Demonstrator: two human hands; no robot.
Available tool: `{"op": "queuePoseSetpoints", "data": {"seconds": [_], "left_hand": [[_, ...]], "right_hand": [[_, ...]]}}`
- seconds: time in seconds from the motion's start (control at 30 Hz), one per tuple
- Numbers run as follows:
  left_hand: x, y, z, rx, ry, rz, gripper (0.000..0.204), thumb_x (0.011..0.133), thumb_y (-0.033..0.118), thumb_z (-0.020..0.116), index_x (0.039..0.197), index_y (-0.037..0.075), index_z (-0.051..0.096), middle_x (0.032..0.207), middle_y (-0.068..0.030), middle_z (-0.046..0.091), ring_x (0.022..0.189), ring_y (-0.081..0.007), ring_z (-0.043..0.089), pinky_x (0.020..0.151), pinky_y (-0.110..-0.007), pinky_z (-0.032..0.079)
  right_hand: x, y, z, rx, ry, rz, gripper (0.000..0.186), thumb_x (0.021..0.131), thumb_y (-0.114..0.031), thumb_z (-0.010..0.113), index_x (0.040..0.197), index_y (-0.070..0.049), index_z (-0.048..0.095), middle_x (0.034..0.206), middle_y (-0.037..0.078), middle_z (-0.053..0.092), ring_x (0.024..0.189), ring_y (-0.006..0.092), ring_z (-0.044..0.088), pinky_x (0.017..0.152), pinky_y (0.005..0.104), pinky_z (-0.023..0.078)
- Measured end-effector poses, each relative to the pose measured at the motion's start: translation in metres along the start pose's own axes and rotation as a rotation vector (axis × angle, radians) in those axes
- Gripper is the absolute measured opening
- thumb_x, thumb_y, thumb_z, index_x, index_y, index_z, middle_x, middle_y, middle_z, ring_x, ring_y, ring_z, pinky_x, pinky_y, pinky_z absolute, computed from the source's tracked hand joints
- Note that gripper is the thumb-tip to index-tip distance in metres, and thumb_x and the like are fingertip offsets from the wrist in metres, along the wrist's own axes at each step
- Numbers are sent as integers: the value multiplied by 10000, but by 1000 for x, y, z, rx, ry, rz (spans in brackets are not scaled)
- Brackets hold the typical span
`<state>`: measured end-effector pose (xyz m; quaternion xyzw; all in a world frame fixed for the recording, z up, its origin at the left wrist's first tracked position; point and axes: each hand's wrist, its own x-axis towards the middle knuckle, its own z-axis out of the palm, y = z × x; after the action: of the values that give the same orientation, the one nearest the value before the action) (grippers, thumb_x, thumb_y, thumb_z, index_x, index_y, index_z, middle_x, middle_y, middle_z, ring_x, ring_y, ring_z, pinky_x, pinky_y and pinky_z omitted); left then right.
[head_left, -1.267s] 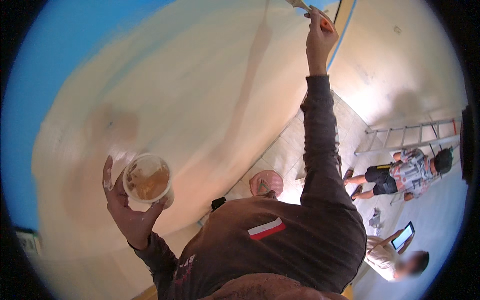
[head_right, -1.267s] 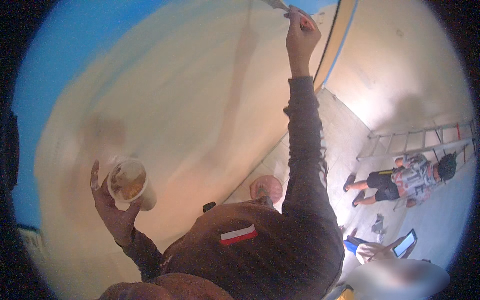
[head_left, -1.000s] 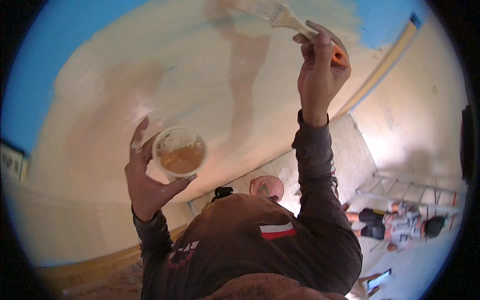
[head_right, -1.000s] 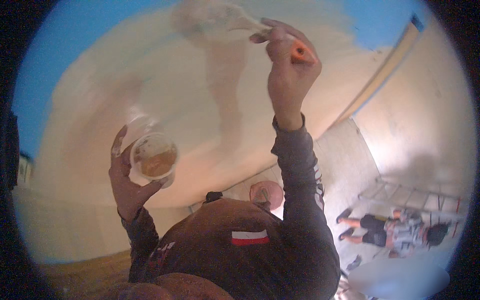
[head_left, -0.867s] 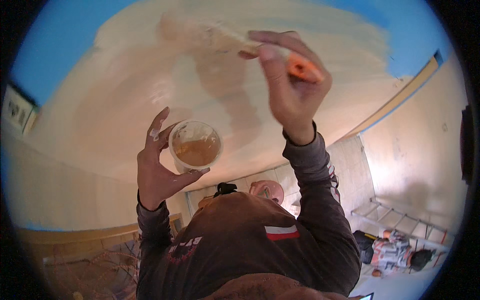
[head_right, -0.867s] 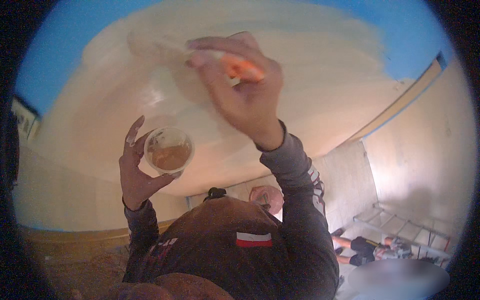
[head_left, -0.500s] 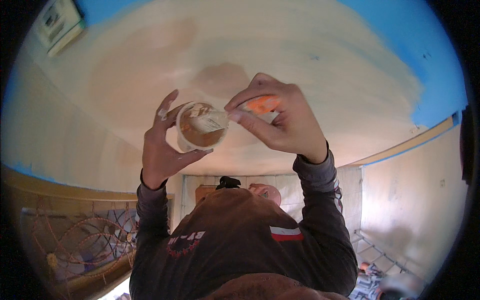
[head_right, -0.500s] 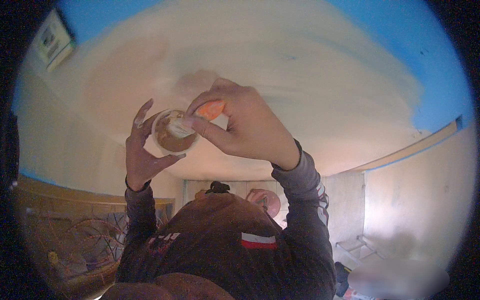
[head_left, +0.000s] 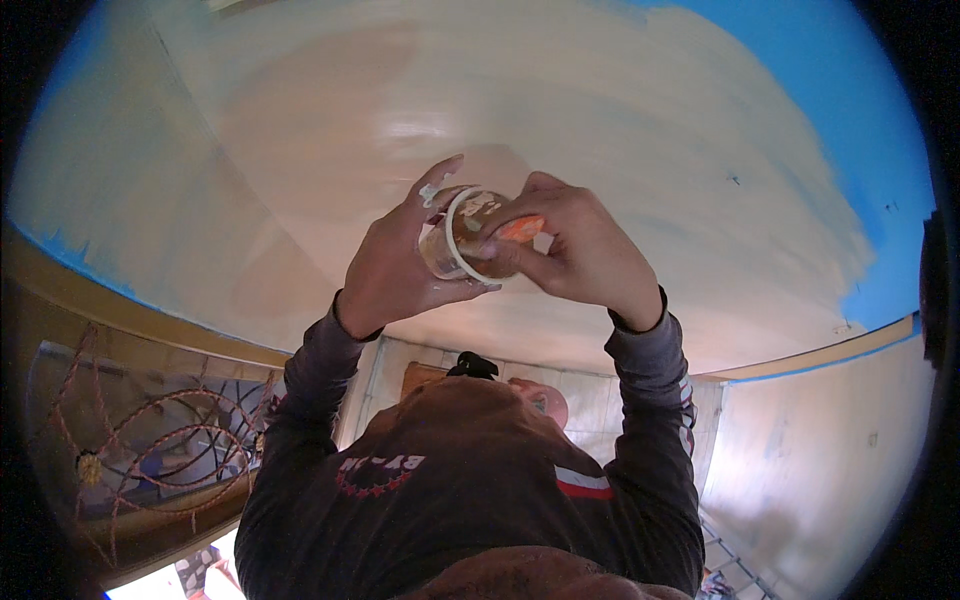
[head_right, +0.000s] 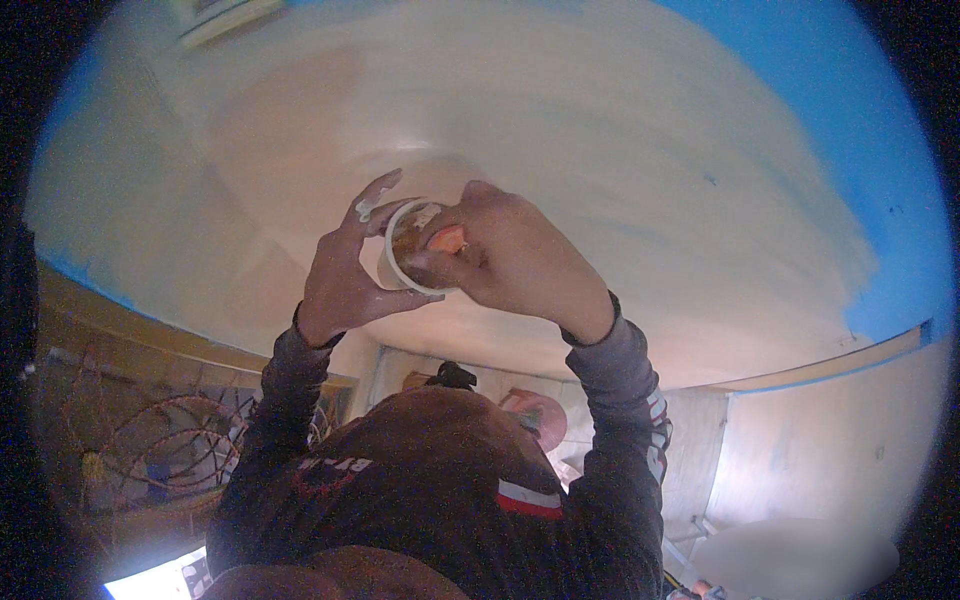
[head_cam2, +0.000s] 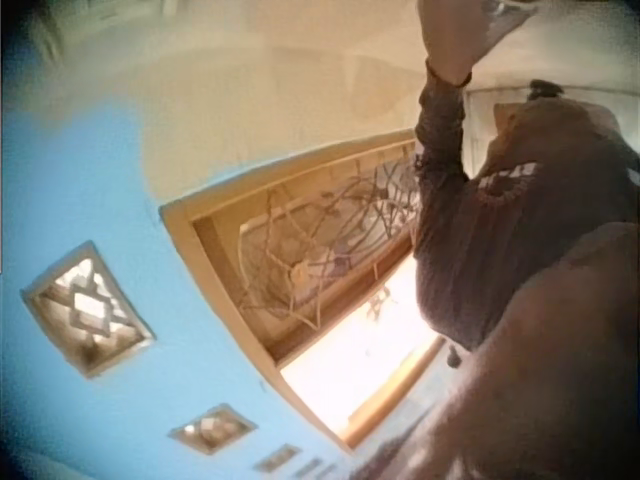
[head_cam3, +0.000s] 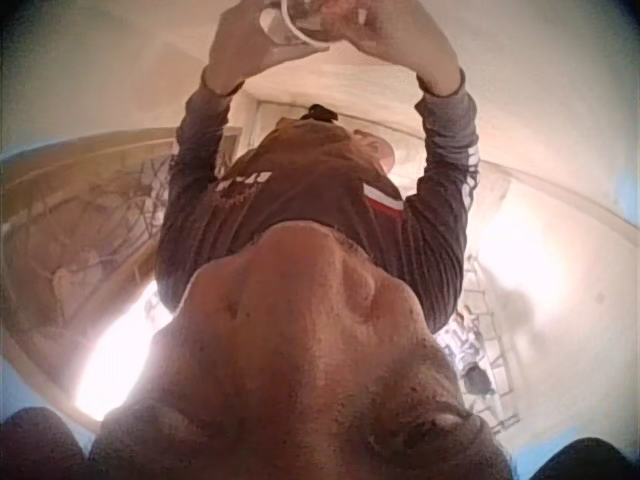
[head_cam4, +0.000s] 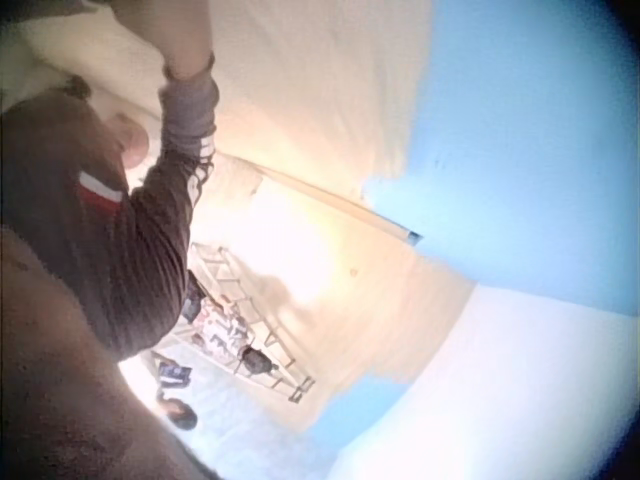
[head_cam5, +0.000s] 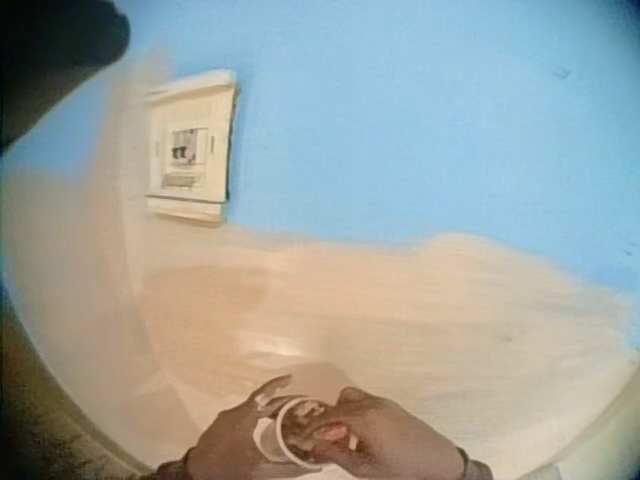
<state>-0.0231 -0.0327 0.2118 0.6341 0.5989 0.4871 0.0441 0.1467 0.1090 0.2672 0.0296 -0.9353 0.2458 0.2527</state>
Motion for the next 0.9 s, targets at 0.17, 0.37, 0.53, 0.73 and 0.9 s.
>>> {"op": "queuePoseSetpoints", "data": {"seconds": [0.17, 0.37, 0.53, 0.73, 0.9], "left_hand": [[1, -8, 5, -25, 45, 47, 1137, 629, 314, 948, 1515, 46, 289, 1245, -176, 656, 1100, -348, 674, 935, -391, 543], [15, -2, 3, 96, 53, 42, 1169, 597, 355, 970, 1513, 67, 303, 1258, -180, 652, 1135, -338, 672, 985, -429, 534], [24, -4, -10, 135, 165, 46, 1126, 609, 326, 964, 1500, 63, 327, 1261, -184, 653, 1110, -320, 686, 936, -410, 560], [55, -4, -36, 150, 407, 178, 986, 650, 261, 946, 1440, 32, 403, 1148, -209, 703, 999, -270, 731, 875, -372, 594], [76, 14, -53, 238, 453, 219, 925, 677, 303, 933, 1400, 13, 436, 1046, -206, 730, 960, -271, 741, 834, -369, 609]], "right_hand": [[-2, 13, 5, -89, -21, 31, 153, 805, -76, 788, 951, -41, 756, 816, 104, 714, 748, 241, 580, 682, 359, 500], [10, 26, -9, 54, 145, -17, 149, 842, -155, 772, 938, -48, 732, 828, 163, 699, 732, 269, 641, 679, 362, 504], [14, 33, -21, 321, 386, 149, 135, 932, -145, 707, 901, -14, 720, 812, 97, 721, 762, 148, 668, 698, 298, 510], [47, 24, -53, 271, 816, 115, 193, 979, -158, 664, 931, 18, 726, 842, 53, 729, 752, 104, 659, 722, 257, 508], [81, 21, -70, 193, 1008, -108, 204, 973, -158, 677, 1000, 38, 727, 893, 83, 744, 795, 108, 668, 707, 230, 502]]}}
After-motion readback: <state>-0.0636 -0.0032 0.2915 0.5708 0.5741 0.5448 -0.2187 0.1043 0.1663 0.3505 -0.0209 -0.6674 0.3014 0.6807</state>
